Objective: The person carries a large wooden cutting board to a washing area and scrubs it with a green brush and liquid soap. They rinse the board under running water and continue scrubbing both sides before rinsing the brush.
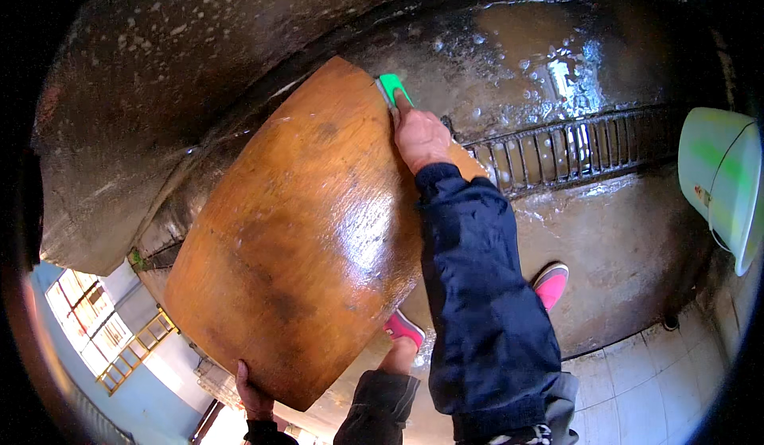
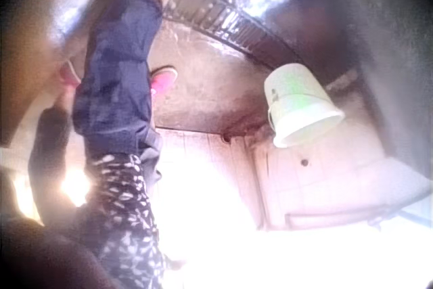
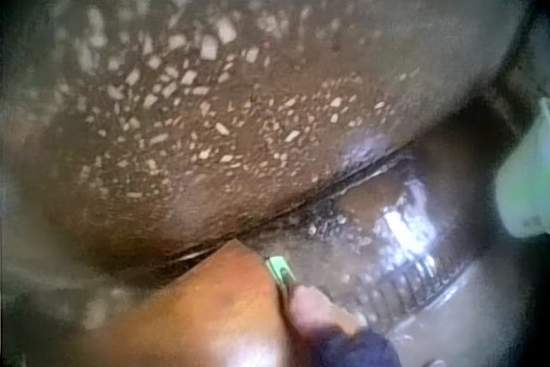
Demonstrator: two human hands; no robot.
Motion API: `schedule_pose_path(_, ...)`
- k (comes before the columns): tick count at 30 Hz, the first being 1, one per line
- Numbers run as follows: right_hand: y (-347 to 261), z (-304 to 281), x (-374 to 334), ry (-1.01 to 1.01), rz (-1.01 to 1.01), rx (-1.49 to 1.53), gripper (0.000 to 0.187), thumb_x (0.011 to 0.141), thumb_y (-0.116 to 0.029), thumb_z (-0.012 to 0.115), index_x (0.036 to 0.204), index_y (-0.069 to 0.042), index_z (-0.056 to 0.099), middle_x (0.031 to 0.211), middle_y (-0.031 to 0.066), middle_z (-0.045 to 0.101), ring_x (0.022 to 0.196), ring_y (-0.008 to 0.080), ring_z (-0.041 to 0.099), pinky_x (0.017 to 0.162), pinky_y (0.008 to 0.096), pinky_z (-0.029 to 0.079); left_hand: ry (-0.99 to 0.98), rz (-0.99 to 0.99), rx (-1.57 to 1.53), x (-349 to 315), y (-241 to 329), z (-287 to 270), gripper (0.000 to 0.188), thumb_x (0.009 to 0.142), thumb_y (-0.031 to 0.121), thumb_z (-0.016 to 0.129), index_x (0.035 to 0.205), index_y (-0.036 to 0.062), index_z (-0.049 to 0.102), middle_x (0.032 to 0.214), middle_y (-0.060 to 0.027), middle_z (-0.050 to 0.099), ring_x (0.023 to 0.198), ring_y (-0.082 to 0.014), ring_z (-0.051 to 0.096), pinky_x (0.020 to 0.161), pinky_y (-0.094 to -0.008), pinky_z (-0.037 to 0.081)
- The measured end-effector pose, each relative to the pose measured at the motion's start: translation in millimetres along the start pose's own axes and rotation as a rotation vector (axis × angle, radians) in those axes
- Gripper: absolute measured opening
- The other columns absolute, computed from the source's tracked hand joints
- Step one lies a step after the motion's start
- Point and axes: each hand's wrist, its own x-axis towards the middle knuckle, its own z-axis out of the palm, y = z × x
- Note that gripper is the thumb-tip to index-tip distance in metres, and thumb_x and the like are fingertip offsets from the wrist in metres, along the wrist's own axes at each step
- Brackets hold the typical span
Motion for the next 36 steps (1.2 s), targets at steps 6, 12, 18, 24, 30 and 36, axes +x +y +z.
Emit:
schedule_pose_path(6,-141.8,35.0,-119.9,-0.355,-0.752,0.169,0.021,0.084,-0.012,0.052,0.104,-0.011,0.060,0.065,0.0119,0.059,0.059,0.0290,0.063,0.047,0.0443,0.049,0.130,-0.016,-0.139,-21.1,2.1,-20.6,0.063,0.093,0.044,0.052,0.137,0.0007,0.038,0.136,-0.0122,0.048,0.123,-0.0294,0.046,0.104,-0.0436,0.037)
schedule_pose_path(12,-53.6,44.4,32.5,-0.339,-0.131,0.215,0.033,0.093,-0.034,0.045,0.099,-0.007,0.064,0.088,0.0226,0.064,0.082,0.0376,0.064,0.073,0.0468,0.050,0.015,-0.029,-0.131,11.6,-21.2,13.5,0.065,0.095,0.049,0.048,0.138,0.0012,0.038,0.138,-0.0117,0.046,0.125,-0.0289,0.044,0.106,-0.0430,0.035)
schedule_pose_path(18,-1.9,49.2,8.4,-0.194,-0.218,-0.099,0.033,0.098,-0.026,0.041,0.127,-0.018,0.053,0.078,0.0165,0.064,0.075,0.0336,0.065,0.063,0.0458,0.053,0.007,-0.016,-0.103,10.3,-19.7,8.4,0.064,0.096,0.052,0.043,0.140,0.0057,0.037,0.137,-0.0103,0.047,0.124,-0.0286,0.045,0.105,-0.0440,0.036)
schedule_pose_path(24,-75.6,0.2,-106.7,-0.347,-0.588,-0.051,0.025,0.091,-0.023,0.047,0.111,-0.013,0.060,0.066,0.0134,0.061,0.064,0.0302,0.064,0.051,0.0431,0.049,0.036,-0.037,-0.140,-22.0,1.3,-1.8,0.065,0.095,0.054,0.044,0.140,0.0067,0.039,0.139,-0.0092,0.047,0.125,-0.0291,0.044,0.106,-0.0441,0.035)
schedule_pose_path(30,55.5,-27.1,-67.3,-0.070,-0.093,-0.110,0.034,0.096,-0.027,0.046,0.128,-0.016,0.051,0.070,0.0183,0.062,0.058,0.0357,0.061,0.047,0.0464,0.047,-0.008,-0.052,-0.149,-28.1,13.6,27.7,0.064,0.096,0.051,0.044,0.141,0.0053,0.036,0.142,-0.0099,0.043,0.128,-0.0288,0.041,0.107,-0.0435,0.033)
schedule_pose_path(36,-46.0,-86.4,-273.5,-0.513,-0.430,0.247,0.050,0.090,-0.022,0.055,0.139,-0.026,0.045,0.062,0.0099,0.053,0.046,0.0250,0.054,0.039,0.0390,0.045,-0.037,-0.083,-0.160,-61.8,37.8,43.5,0.066,0.095,0.052,0.046,0.142,0.0066,0.034,0.144,-0.0102,0.041,0.129,-0.0293,0.039,0.108,-0.0442,0.031)
